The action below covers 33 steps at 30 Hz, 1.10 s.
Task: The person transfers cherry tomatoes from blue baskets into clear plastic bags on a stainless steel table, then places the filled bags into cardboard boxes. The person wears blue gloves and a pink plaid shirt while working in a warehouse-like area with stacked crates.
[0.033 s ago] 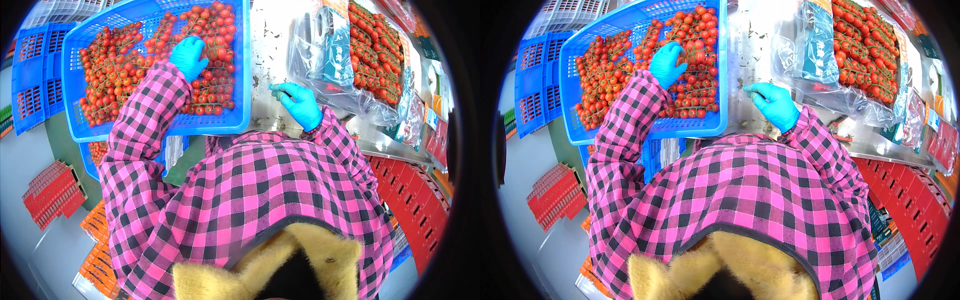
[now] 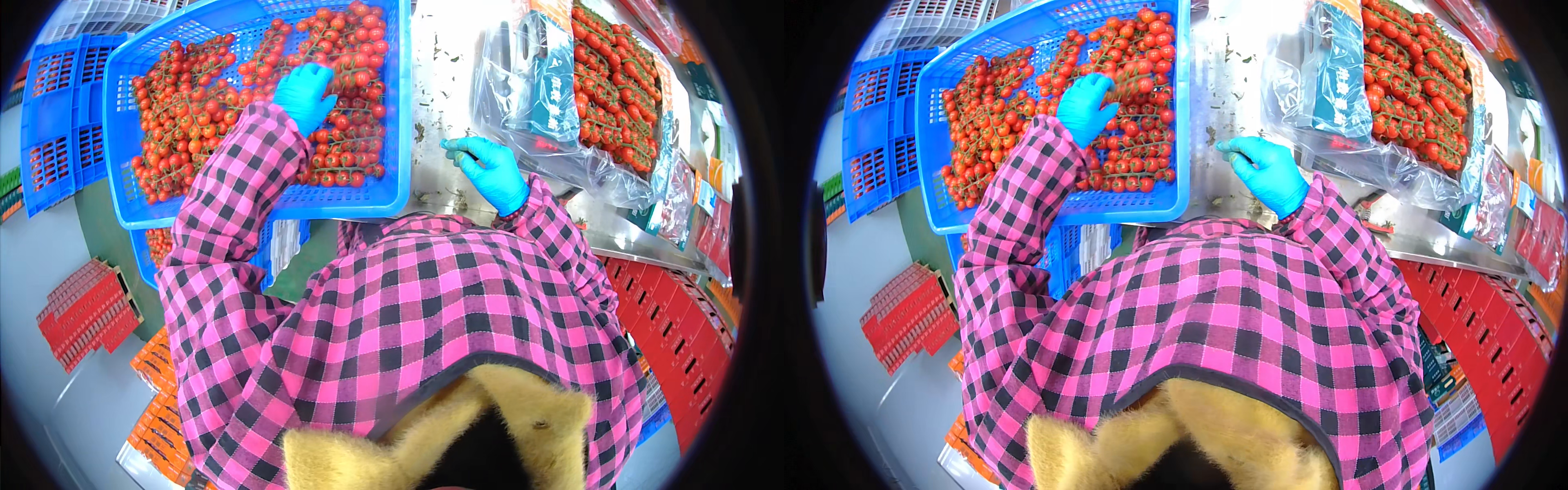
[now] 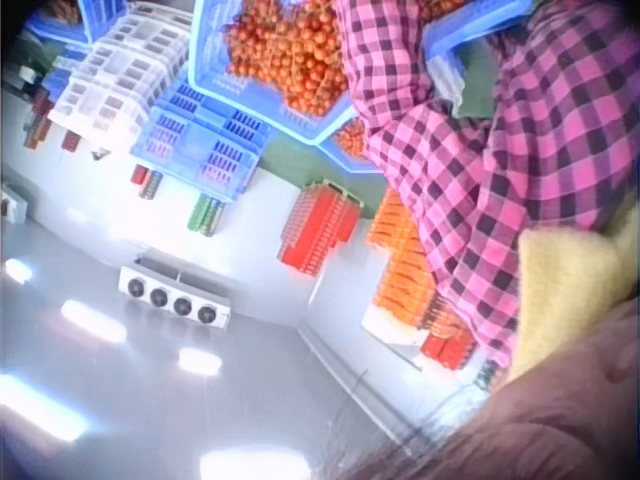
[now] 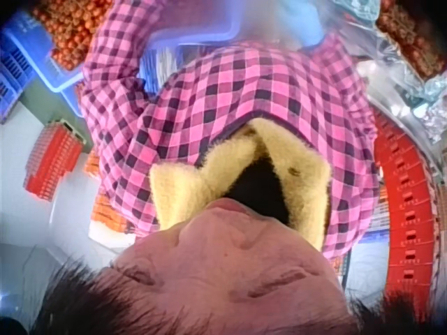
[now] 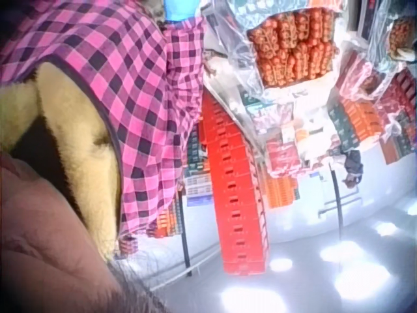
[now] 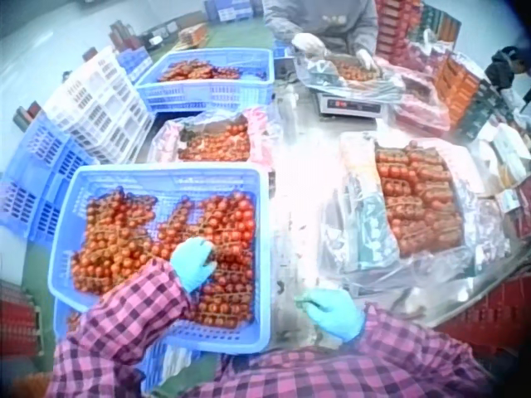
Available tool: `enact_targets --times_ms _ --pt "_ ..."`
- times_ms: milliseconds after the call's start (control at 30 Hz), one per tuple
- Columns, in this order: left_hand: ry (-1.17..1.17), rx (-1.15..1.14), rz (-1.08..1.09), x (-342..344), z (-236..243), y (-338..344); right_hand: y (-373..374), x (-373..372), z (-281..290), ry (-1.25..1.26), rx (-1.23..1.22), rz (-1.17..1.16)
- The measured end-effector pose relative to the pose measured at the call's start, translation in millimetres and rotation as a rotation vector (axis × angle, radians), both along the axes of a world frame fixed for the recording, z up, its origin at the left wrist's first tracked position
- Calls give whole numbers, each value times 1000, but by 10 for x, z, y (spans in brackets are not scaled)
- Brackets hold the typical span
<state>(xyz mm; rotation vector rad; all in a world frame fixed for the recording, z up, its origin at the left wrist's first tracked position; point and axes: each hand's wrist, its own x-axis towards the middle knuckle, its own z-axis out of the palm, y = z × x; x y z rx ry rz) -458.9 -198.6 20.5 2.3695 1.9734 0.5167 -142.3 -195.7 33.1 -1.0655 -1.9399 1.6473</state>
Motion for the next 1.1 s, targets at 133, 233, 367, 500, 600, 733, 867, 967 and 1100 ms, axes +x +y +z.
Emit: enact_targets --times_ms 133,233,367,500,600,733,867,967,1100 --pt "178 -780 -269 -41 -60 -425 -28 148 -21 10 -27 -56" --pt "148 -788 -432 -27 -319 -719 -114 291 -93 -136 -83 -7" --pt "275 -488 -457 49 -531 -785 -336 500 -335 -132 -87 -64" --pt "-179 -508 -500 -61 -347 -666 -544 902 -642 -228 -63 -45" --pt "-878 -768 24 -286 -131 -610 -548 1442 -798 -516 33 -97" --pt "-1771 -900 255 -524 -38 -554 -394 2110 -903 -1000 251 62" --pt "-1973 -680 272 -511 -63 -585 -208 2383 -951 -1096 215 179" --pt "-2112 -640 246 -412 -4 -651 -155 2420 -949 -1156 339 219" --pt "-2310 -543 139 -232 150 -701 -79 2448 -961 -1122 514 346"
